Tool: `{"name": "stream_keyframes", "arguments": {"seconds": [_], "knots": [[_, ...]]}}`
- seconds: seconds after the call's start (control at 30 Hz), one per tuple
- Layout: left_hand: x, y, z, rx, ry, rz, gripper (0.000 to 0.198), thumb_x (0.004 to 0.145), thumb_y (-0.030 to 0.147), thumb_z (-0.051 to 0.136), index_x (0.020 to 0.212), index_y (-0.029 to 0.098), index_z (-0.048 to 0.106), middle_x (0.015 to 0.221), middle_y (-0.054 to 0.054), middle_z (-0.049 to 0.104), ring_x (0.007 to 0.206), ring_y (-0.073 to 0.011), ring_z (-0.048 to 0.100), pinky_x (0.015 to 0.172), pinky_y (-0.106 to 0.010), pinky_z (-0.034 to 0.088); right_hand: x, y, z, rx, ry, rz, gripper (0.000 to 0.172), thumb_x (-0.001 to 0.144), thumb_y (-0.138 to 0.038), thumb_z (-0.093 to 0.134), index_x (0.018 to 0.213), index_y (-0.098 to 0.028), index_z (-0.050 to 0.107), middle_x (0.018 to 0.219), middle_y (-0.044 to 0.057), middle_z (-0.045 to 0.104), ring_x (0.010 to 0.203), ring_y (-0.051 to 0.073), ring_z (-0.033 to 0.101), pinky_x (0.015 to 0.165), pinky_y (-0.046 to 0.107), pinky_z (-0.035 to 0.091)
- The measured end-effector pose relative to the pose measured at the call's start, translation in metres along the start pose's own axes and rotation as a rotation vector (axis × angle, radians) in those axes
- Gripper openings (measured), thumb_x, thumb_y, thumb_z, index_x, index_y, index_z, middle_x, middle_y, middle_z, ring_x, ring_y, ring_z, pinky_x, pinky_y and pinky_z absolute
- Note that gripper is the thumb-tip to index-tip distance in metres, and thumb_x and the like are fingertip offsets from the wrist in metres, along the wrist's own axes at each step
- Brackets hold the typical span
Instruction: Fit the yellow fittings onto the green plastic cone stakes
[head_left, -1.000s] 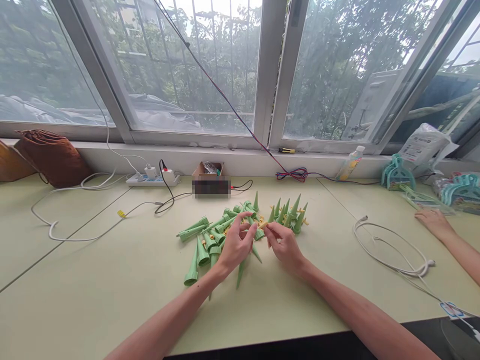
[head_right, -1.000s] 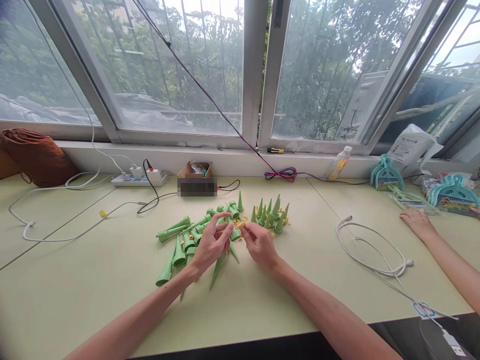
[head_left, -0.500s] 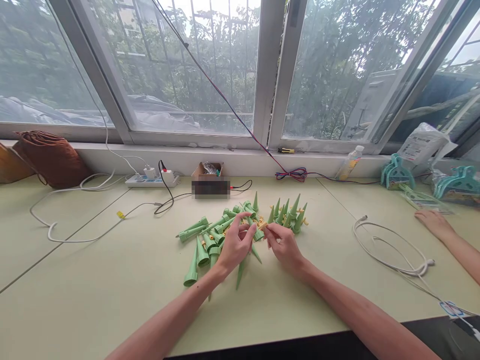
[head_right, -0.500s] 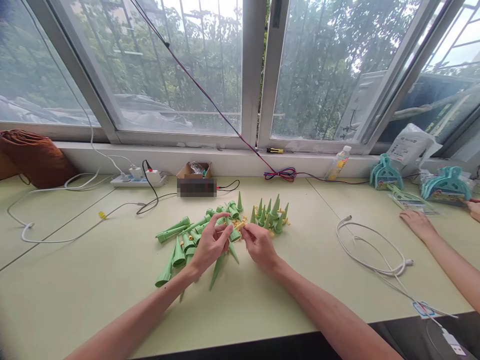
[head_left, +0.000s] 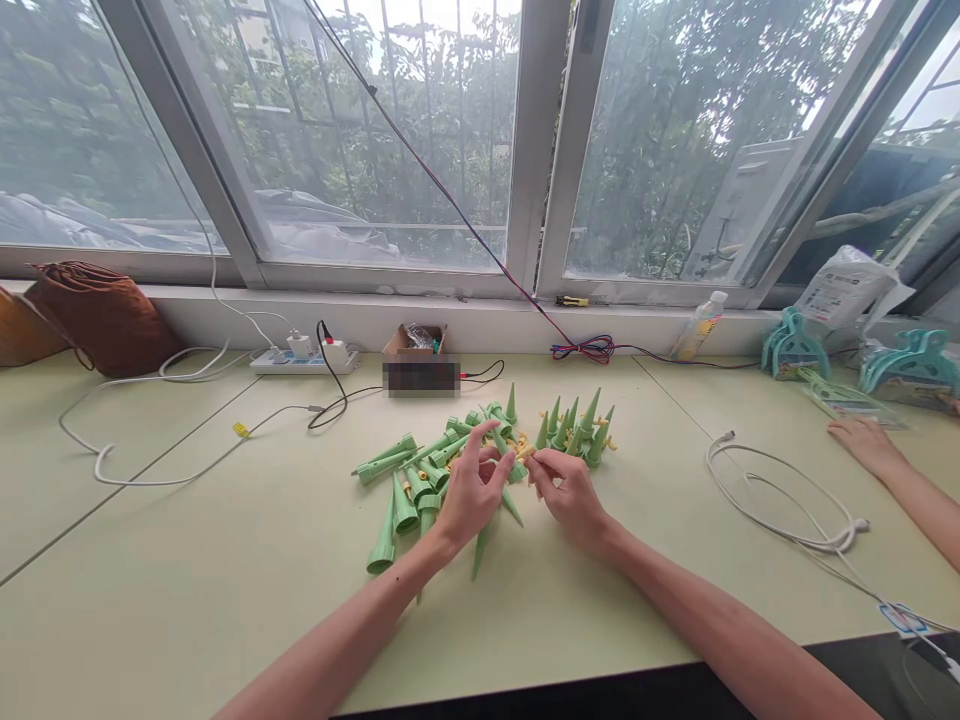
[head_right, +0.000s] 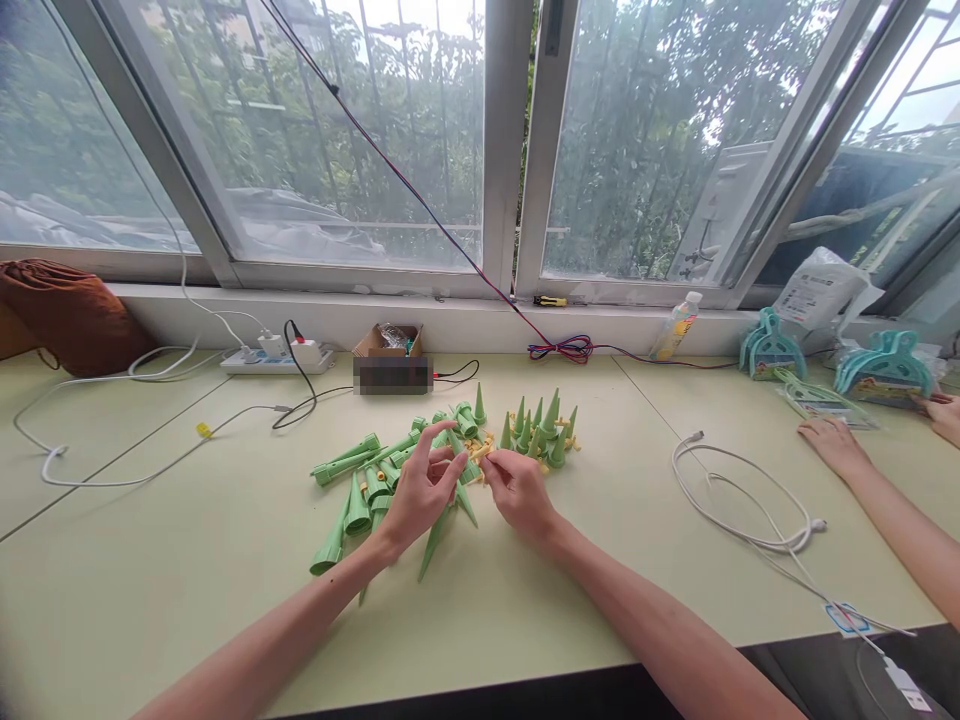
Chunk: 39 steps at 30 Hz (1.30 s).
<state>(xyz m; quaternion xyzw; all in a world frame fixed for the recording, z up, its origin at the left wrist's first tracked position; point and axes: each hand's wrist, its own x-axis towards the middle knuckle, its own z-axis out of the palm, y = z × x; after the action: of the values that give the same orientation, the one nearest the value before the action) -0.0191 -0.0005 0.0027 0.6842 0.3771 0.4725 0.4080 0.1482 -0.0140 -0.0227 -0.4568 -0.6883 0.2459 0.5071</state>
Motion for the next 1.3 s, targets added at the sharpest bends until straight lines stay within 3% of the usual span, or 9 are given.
{"name": "stream_keyframes", "arguments": {"seconds": [0.3, 0.57, 0.77, 1.3], "knots": [[-0.0009, 0.0037, 0.0010, -0.019, 0.036, 0.007, 0.063, 0.093, 0.038, 0.056, 0.146, 0.026, 0.023, 0.062, 0.010, 0.040, 0.046, -0.0060, 0.033, 0.045, -0.016, 0.029, 0.0002, -0.0033, -0.0005, -0.024, 0.005, -0.009, 0.041, 0.098, -0.044, 0.048, 0.066, -0.019, 0.055, 0.062, 0.001, 0.056, 0.052, 0.013, 0.049, 0.052, 0.025, 0.042], [-0.0003, 0.0012, 0.0009, 0.005, 0.046, -0.038, 0.070, 0.091, 0.043, 0.058, 0.148, 0.020, 0.024, 0.066, 0.007, 0.049, 0.046, -0.0066, 0.039, 0.043, -0.017, 0.029, 0.0002, -0.0020, -0.0008, -0.036, -0.003, -0.012, 0.042, 0.099, -0.043, 0.048, 0.064, -0.019, 0.054, 0.061, 0.001, 0.055, 0.051, 0.013, 0.049, 0.052, 0.025, 0.041], [0.0005, -0.0030, 0.0005, 0.055, 0.045, -0.026, 0.059, 0.090, 0.046, 0.058, 0.138, 0.018, 0.038, 0.073, 0.003, 0.057, 0.045, -0.0071, 0.042, 0.042, -0.019, 0.033, 0.0001, -0.0004, -0.0011, -0.045, -0.011, -0.019, 0.043, 0.099, -0.043, 0.047, 0.064, -0.019, 0.054, 0.060, 0.001, 0.055, 0.052, 0.013, 0.048, 0.052, 0.025, 0.041], [0.0004, -0.0020, -0.0005, 0.082, 0.035, 0.001, 0.031, 0.090, 0.046, 0.058, 0.106, 0.021, 0.051, 0.084, -0.001, 0.060, 0.046, -0.0061, 0.041, 0.041, -0.019, 0.031, -0.0006, -0.0023, -0.0019, -0.064, -0.019, -0.017, 0.042, 0.098, -0.041, 0.047, 0.064, -0.019, 0.055, 0.060, 0.001, 0.055, 0.052, 0.013, 0.048, 0.052, 0.025, 0.040]]}}
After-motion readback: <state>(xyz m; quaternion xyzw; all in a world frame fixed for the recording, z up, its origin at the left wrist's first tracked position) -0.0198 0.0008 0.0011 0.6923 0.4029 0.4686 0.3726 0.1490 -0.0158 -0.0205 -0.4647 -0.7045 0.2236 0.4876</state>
